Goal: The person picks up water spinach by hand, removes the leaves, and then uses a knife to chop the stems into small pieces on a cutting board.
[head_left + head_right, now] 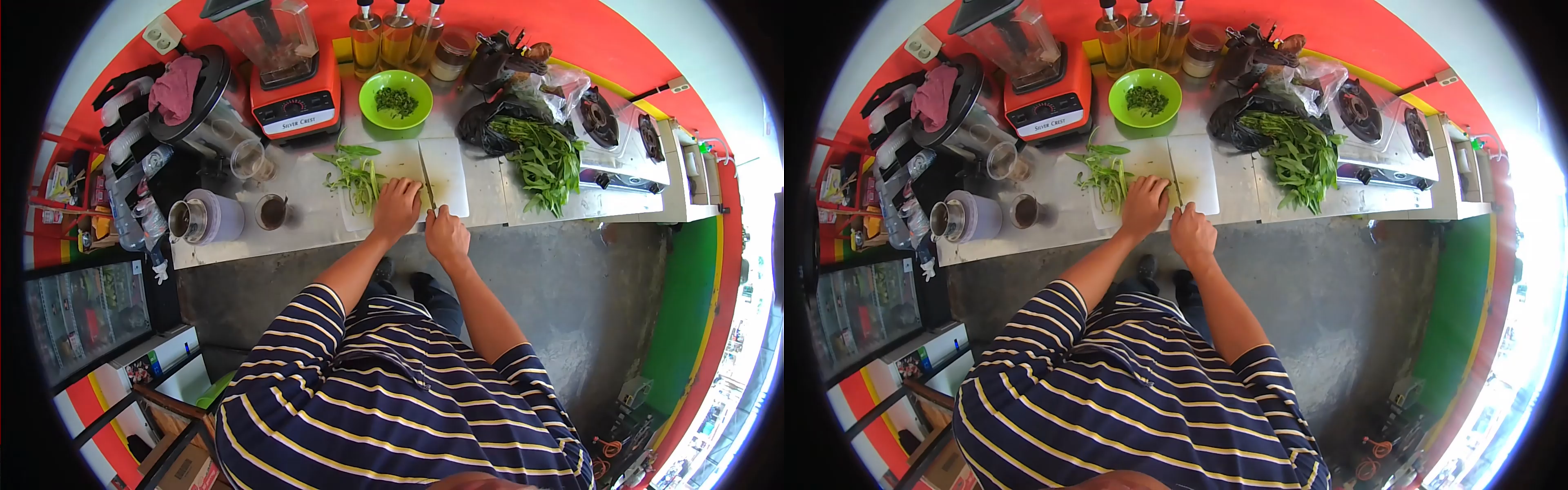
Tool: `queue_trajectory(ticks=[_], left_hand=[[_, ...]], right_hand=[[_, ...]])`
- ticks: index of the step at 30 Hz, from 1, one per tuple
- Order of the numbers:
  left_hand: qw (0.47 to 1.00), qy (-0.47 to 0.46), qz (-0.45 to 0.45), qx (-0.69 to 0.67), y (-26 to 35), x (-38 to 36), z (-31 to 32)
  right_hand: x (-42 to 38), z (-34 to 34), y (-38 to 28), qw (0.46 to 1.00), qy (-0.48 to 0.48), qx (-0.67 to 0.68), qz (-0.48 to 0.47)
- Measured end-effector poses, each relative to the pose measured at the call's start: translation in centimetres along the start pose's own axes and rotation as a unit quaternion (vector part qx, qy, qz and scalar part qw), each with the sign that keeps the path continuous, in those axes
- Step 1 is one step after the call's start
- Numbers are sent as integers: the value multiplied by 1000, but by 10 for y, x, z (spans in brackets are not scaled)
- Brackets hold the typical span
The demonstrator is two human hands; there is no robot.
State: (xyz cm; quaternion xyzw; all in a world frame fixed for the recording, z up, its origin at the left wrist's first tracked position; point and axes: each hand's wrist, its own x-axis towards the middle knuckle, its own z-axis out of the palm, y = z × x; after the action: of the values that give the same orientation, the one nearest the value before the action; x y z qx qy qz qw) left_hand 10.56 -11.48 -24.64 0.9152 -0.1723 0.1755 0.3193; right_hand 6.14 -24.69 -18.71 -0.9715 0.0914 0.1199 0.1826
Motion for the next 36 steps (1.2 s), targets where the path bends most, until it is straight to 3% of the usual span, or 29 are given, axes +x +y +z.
queue_trajectory(ticks=[10, 17, 19, 36], left_hand=[[999, -15, -19, -38, 0, 2, -2], [999, 1, -15, -49, -5, 2, 7], [998, -11, -18, -57, -6, 1, 6], [997, -29, -9, -77, -5, 2, 1]], right_hand=[[-12, 9, -11, 996, -23, -82, 10], [-11, 30, -5, 999, -21, -39, 26], [-5, 32, -4, 997, 22, -79, -12], [1, 22, -3, 995, 14, -94, -36]])
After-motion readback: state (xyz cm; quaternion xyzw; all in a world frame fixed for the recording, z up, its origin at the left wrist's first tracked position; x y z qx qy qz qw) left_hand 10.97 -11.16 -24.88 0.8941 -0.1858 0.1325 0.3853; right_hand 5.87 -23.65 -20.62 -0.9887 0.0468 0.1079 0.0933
